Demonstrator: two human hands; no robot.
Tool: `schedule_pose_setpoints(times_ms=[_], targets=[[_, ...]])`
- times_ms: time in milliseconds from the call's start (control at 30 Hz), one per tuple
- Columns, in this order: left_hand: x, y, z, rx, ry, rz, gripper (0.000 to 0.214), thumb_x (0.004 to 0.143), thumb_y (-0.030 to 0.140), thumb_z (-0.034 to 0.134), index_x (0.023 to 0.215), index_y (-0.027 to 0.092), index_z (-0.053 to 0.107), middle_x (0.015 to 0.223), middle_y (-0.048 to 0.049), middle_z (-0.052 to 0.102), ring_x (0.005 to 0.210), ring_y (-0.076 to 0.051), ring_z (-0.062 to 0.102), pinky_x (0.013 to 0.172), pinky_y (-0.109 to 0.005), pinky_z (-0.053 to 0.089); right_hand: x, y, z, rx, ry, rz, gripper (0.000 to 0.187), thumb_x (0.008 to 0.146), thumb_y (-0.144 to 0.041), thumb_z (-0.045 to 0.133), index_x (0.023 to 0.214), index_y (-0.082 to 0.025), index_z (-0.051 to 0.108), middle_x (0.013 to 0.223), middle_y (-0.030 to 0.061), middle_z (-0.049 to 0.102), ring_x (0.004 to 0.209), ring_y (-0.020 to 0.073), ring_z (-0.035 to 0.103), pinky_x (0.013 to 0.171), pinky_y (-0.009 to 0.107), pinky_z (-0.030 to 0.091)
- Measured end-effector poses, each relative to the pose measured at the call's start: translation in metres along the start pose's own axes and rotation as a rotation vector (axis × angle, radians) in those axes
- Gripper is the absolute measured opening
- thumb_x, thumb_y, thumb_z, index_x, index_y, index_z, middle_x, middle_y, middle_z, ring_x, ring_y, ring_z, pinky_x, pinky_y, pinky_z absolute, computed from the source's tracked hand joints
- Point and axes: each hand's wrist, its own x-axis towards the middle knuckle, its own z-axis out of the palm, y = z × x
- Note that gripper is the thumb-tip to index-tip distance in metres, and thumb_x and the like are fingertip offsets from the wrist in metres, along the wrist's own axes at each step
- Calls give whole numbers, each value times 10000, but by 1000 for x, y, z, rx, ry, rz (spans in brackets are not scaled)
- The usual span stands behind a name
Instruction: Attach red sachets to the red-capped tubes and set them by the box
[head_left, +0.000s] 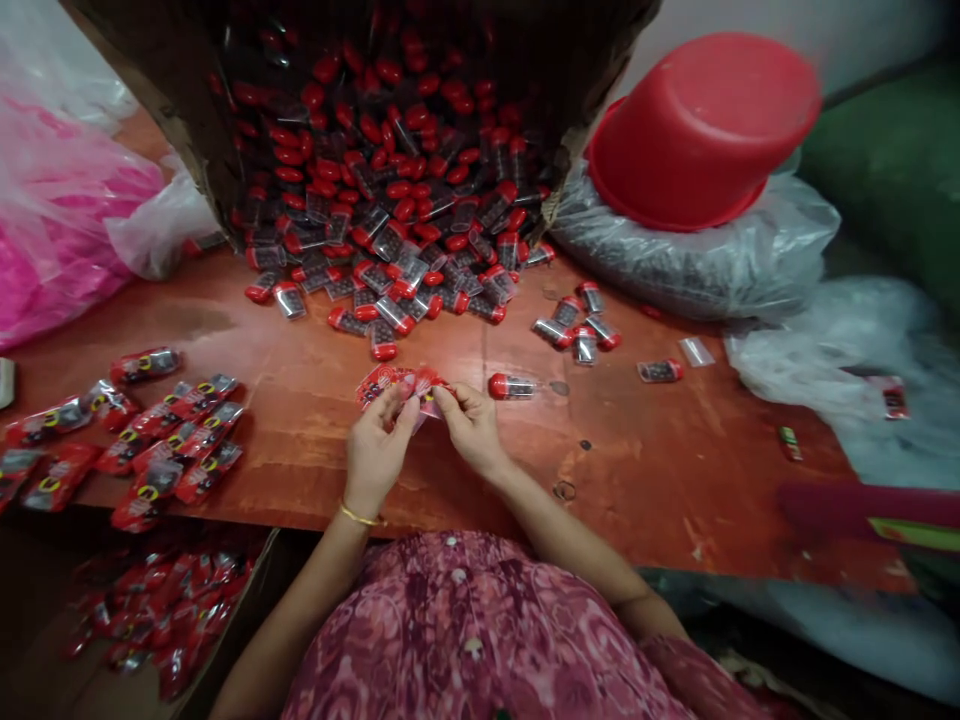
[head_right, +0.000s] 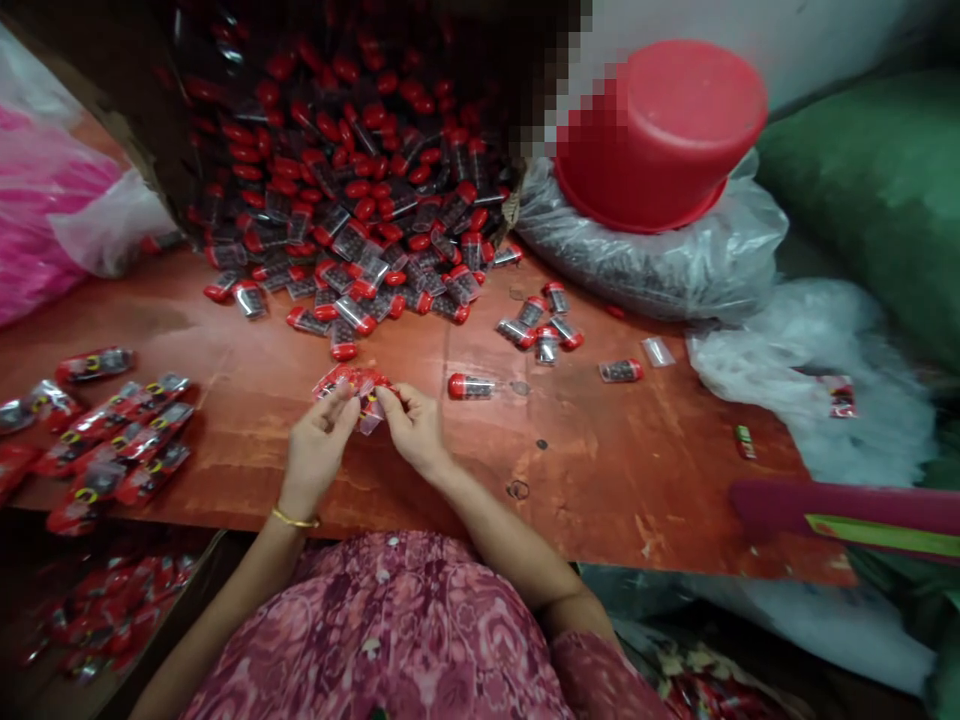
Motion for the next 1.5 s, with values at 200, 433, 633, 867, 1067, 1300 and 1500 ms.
schedule_pose_setpoints(times_ms=[200, 433, 633, 867, 1067, 1300, 1500], targets=[[-6, 0, 15, -422, -109, -298, 364, 517, 432, 793, 722, 157, 673, 693, 11, 656, 639, -87, 574, 612, -192, 466, -12, 7, -1, -90, 48, -49, 272, 848, -370, 448, 649, -194, 507, 610, -21, 471, 594, 118, 450, 580, 242, 377], [8, 6, 16, -530, -56, -343, 325, 459, 342, 834, 617, 136, 639, 627, 8, 664, 603, -92, 596, 617, -203, 458, -1, 14, -55, -277, 35, -141, 283, 844, -406, 446, 878, -182, 616, 925, 74, 642, 925, 219, 541, 871, 371, 393], [13, 9, 15, -602, -77, -449, 281, 533, 281, 807, 726, 155, 647, 645, 20, 675, 583, -90, 604, 592, -204, 447, 11, 46, -125, -932, 108, -159, 298, 790, -457, 537, 860, -176, 604, 1083, 150, 611, 1017, 304, 499, 886, 490, 365], [11, 11, 20, -591, -94, -488, 282, 545, 298, 796, 716, 157, 621, 640, 24, 662, 562, -85, 592, 566, -200, 443, -29, 30, -93, -192, 15, 45, 249, 777, -439, 579, 837, -202, 531, 686, -17, 548, 539, 112, 500, 517, 257, 443], [5, 8, 24, -536, -116, -429, 325, 507, 357, 804, 662, 149, 608, 635, 18, 651, 568, -84, 590, 596, -204, 453, -40, -8, -65, -5, -125, 157, 281, 711, -439, 649, 800, -188, 561, 615, -39, 514, 465, 74, 434, 408, 201, 388], [1, 10, 24, -494, -137, -331, 377, 471, 404, 809, 569, 143, 556, 581, 23, 618, 557, -78, 566, 610, -207, 453, -37, -6, -57, 23, -74, 253, 322, 688, -475, 650, 786, -183, 553, 585, -44, 518, 421, 66, 422, 390, 199, 366], [2, 5, 24, -436, -181, -197, 316, 572, 385, 765, 600, 136, 574, 572, 32, 600, 539, -65, 530, 595, -200, 428, -39, -3, -54, 4, -3, 201, 287, 703, -447, 634, 785, -183, 558, 576, -47, 522, 416, 64, 429, 405, 202, 364]])
